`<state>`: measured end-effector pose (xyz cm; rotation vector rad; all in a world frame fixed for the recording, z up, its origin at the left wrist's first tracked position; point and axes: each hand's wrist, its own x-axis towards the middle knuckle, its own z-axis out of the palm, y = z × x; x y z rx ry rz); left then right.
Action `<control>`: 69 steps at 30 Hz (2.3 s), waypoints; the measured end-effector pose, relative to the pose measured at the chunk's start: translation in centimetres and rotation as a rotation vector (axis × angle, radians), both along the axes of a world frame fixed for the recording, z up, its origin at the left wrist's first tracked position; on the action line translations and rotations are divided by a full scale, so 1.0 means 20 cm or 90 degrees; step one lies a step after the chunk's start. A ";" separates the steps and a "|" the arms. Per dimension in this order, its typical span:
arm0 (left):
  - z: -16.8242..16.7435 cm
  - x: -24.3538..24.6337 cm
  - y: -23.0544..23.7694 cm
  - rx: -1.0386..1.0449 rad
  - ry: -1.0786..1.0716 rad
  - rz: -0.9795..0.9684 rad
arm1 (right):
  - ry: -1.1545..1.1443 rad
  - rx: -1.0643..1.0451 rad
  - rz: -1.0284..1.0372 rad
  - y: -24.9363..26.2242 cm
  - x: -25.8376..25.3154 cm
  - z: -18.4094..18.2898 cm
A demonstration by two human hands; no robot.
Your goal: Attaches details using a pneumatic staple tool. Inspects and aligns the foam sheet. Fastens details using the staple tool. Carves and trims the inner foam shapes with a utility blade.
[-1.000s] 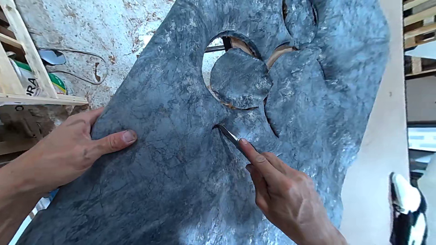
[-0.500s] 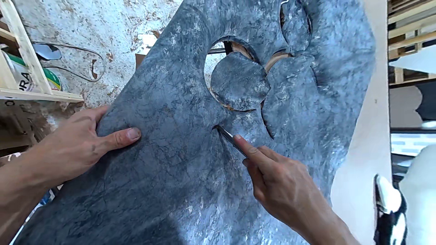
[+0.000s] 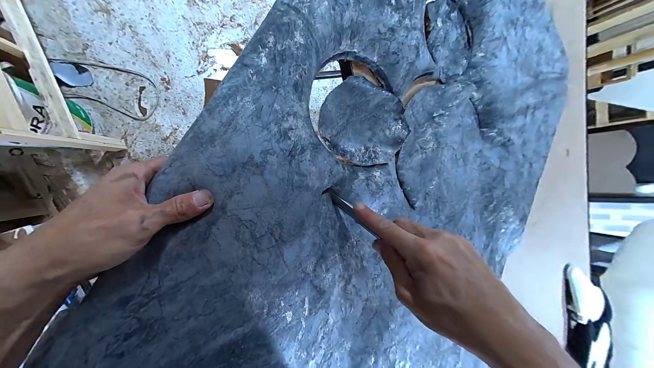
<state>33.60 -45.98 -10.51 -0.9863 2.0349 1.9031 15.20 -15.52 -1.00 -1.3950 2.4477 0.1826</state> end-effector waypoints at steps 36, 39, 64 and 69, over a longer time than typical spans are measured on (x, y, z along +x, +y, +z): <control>0.08 -0.04 0.02 0.046 -0.060 0.024 | 0.003 -0.082 0.045 0.21 -0.04 -0.04; 0.07 -0.03 0.01 0.056 -0.030 0.017 | -0.011 -0.050 0.046 0.23 -0.07 0.01; 0.13 -0.09 0.07 0.026 -0.039 0.004 | 0.037 -0.061 0.091 0.31 -0.17 0.00; 0.12 -0.08 0.06 0.042 -0.003 -0.003 | 0.034 -0.051 0.078 0.36 -0.19 0.03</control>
